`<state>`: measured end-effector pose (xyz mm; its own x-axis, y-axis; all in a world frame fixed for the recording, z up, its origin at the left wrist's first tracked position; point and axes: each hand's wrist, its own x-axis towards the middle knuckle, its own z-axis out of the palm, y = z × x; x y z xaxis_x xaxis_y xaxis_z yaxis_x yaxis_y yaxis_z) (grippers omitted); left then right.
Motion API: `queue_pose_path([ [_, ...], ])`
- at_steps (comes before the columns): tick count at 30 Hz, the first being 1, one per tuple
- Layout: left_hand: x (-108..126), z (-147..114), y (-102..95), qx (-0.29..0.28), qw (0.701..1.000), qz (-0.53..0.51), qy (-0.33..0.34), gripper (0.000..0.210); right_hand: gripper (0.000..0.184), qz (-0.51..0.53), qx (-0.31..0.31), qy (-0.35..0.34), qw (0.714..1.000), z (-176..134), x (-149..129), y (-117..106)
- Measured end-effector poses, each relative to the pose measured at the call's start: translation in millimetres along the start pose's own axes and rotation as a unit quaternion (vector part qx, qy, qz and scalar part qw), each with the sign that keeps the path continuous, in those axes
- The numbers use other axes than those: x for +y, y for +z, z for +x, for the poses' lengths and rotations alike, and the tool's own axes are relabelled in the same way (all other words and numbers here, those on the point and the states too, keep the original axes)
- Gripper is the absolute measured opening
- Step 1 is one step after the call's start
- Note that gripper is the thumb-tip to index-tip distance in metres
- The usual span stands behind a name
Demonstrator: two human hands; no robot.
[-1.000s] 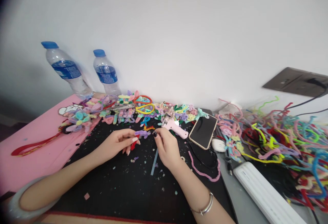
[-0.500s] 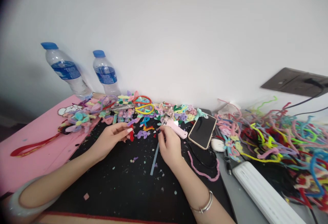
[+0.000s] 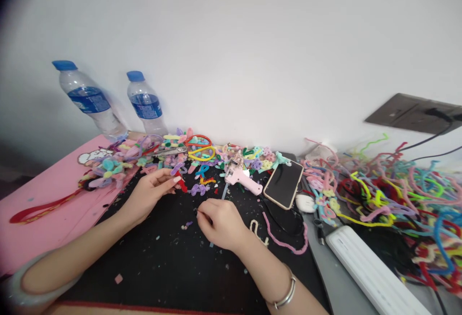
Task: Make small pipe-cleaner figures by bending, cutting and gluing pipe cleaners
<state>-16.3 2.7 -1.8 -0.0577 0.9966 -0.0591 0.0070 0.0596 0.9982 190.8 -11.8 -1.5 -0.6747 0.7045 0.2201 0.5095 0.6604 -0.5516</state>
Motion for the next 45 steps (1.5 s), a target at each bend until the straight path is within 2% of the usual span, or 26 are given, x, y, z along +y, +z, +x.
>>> queue_pose_path([
  [6, -0.8, 1.9, -2.2, 0.048, 0.998, -0.036, 0.018, 0.023, 0.02, 0.005, 0.03, -0.005, 1.0, -0.9, 0.1, -0.7],
  [12, -1.1, 16.1, -17.2, 0.19, 0.971, -0.088, 0.115, 0.023, 0.032, 0.005, 0.151, 0.029, 0.988, -2.9, 2.9, -0.4],
  [17, 2.7, 29.6, -37.0, 0.262, 0.943, -0.118, 0.165, 0.02, 0.03, 0.002, 0.22, 0.062, 0.974, -2.2, 4.7, -2.9],
  [22, 2.2, 36.6, -48.3, 0.278, 0.934, -0.135, 0.177, 0.014, 0.03, 0.006, 0.222, 0.096, 0.97, -0.8, 8.7, -2.2],
  [25, 0.9, 35.6, -45.1, 0.278, 0.936, -0.121, 0.182, 0.016, 0.026, 0.007, 0.208, 0.097, 0.973, -0.4, 10.7, -0.4],
  [29, 5.2, 26.8, -34.9, 0.253, 0.948, -0.097, 0.169, 0.021, 0.011, -0.005, 0.19, 0.102, 0.976, 5.9, 11.3, -2.8],
  [31, 8.7, 21.4, -30.2, 0.237, 0.952, -0.083, 0.175, 0.021, 0.019, -0.019, 0.18, 0.097, 0.979, 15.1, 11.5, -8.3],
  [35, 12.0, 13.6, -22.8, 0.215, 0.963, -0.065, 0.147, 0.024, 0.033, -0.072, 0.166, 0.054, 0.982, 49.2, 16.0, -24.4],
  [38, 10.7, 9.3, -16.6, 0.175, 0.975, -0.08, 0.111, 0.025, 0.043, -0.13, 0.124, 0.042, 0.983, 83.5, 24.5, -31.0],
  [42, 9.0, 2.9, -7.9, 0.09, 0.989, -0.1, 0.055, 0.024, 0.045, -0.217, 0.057, 0.043, 0.974, 124.0, 37.0, -23.7],
  [45, 8.8, -1.4, -3.5, 0.042, 0.993, -0.107, 0.015, 0.023, 0.038, -0.249, 0.037, 0.043, 0.967, 143.3, 42.4, -15.1],
])
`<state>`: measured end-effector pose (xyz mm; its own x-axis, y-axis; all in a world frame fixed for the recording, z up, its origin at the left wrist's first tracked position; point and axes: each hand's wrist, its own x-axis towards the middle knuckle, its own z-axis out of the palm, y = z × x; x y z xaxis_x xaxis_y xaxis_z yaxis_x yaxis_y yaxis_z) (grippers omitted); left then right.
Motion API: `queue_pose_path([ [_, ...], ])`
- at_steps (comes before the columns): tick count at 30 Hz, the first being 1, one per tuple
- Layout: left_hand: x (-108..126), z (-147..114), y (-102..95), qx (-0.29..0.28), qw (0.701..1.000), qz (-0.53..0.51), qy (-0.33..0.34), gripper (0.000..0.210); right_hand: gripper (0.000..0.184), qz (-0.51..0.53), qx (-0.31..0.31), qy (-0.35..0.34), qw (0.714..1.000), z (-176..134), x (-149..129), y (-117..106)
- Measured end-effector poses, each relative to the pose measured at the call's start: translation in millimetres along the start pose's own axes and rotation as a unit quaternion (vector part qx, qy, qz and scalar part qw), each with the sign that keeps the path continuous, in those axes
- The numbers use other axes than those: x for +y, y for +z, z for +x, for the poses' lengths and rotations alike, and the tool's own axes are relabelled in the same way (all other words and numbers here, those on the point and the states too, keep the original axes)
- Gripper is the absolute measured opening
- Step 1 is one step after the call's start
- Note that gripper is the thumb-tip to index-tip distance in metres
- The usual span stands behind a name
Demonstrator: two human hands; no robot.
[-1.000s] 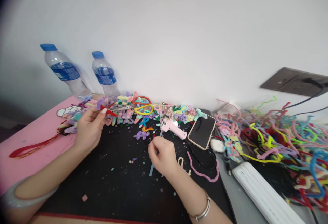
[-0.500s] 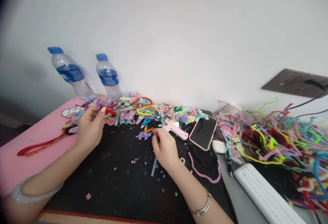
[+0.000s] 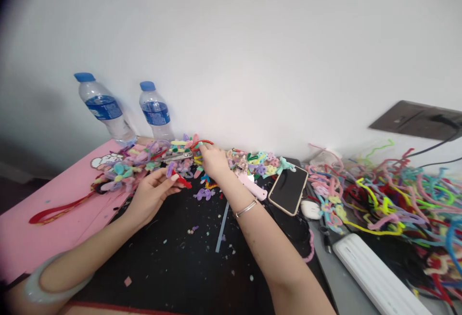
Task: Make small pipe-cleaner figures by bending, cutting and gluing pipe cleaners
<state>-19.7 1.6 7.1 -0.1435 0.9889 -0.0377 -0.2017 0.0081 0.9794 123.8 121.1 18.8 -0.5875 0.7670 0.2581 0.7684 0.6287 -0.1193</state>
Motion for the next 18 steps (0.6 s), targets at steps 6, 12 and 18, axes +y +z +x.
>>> queue_pose_path([
  [6, 1.1, -5.8, 2.9, -0.071, 0.996, 0.017, -0.042, 0.021, 0.033, -0.012, -0.002, -0.022, 1.0, 15.2, -2.1, -0.3],
  [12, 4.1, -5.8, 1.6, -0.055, 0.998, 0.033, 0.006, 0.025, 0.033, 0.076, 0.069, 0.0, 0.995, 3.5, -1.2, -23.4],
  [18, 3.9, -4.7, 2.2, 0.011, 1.0, -0.014, 0.019, 0.029, 0.018, 0.185, 0.136, 0.174, 0.957, -47.0, 7.0, -40.9],
])
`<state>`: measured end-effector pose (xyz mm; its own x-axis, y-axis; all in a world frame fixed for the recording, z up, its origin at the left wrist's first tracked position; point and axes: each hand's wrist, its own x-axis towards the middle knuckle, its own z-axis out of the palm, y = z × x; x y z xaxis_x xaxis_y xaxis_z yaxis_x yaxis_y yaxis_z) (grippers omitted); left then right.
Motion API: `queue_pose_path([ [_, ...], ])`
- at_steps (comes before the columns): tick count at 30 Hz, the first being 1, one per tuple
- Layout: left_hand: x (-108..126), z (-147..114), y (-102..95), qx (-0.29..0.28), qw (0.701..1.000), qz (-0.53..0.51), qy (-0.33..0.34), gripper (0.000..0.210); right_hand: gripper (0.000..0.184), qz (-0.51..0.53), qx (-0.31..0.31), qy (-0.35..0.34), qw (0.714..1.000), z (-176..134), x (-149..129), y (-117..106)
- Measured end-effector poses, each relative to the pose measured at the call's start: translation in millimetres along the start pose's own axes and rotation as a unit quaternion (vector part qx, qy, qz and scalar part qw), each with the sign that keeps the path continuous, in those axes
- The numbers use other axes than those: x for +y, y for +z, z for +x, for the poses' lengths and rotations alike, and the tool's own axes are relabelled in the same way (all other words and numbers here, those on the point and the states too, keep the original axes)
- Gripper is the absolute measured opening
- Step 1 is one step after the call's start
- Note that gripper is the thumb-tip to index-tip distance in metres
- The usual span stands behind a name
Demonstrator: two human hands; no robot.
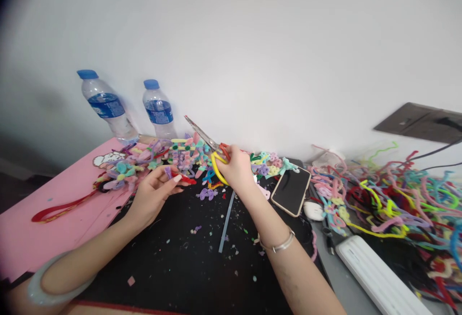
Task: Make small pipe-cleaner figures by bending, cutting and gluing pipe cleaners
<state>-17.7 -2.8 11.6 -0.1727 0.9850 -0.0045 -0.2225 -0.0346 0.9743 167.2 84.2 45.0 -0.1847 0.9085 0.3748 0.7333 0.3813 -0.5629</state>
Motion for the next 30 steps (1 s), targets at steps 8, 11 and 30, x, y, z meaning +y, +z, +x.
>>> queue_pose_path([
  [8, -3.1, 2.1, 1.4, 0.012, 0.993, -0.096, -0.068, 0.023, 0.02, -0.003, -0.045, -0.026, 0.999, -74.0, 8.6, -15.7],
  [11, -6.1, 4.8, -0.2, 0.018, 0.99, -0.114, -0.083, 0.023, 0.026, -0.037, -0.057, -0.025, 0.997, -89.1, 8.8, -14.8],
  [30, -10.7, 0.4, 2.1, -0.013, 0.982, -0.144, -0.124, 0.023, 0.021, -0.094, -0.114, -0.03, 0.989, -103.7, 11.5, -2.0],
])
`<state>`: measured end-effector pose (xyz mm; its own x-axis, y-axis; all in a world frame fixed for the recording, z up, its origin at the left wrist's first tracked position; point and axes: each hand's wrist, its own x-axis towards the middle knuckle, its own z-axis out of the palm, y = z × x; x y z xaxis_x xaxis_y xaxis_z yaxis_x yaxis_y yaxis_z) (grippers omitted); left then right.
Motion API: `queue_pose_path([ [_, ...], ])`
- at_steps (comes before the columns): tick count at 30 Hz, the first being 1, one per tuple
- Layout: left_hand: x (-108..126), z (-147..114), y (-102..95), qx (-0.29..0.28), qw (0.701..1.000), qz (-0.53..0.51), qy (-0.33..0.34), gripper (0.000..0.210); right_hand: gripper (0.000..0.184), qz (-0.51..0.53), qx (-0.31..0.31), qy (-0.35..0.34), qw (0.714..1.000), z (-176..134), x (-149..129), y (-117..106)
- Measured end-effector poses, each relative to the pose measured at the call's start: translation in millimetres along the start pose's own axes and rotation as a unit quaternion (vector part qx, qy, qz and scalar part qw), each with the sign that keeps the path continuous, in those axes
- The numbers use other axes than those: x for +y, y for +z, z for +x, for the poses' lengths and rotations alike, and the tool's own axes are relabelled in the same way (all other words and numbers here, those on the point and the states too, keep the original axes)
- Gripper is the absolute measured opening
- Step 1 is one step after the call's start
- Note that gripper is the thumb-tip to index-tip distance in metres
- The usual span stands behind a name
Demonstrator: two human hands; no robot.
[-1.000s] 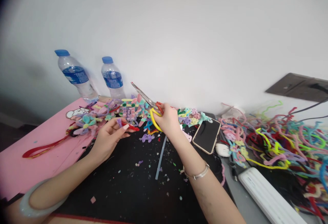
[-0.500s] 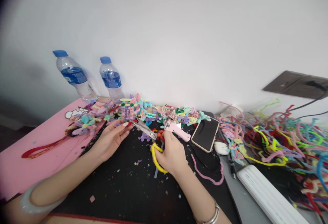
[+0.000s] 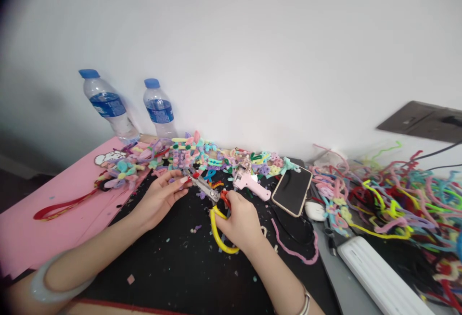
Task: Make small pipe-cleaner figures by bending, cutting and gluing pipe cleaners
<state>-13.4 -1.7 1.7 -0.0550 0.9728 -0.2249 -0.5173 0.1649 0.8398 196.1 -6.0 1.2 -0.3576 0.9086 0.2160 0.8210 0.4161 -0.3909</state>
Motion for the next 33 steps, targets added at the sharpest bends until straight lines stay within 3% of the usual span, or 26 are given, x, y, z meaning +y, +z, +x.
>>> queue_pose_path([
  [13, 3.9, -3.9, 3.6, -0.031, 0.994, 0.095, 0.033, 0.018, 0.021, 0.011, -0.03, -0.005, 0.999, -0.4, -0.8, -1.1],
  [33, 3.9, -2.5, -1.0, -0.048, 0.995, 0.09, 0.004, 0.019, 0.023, -0.002, -0.064, 0.018, 0.998, -2.0, -1.6, -3.3],
])
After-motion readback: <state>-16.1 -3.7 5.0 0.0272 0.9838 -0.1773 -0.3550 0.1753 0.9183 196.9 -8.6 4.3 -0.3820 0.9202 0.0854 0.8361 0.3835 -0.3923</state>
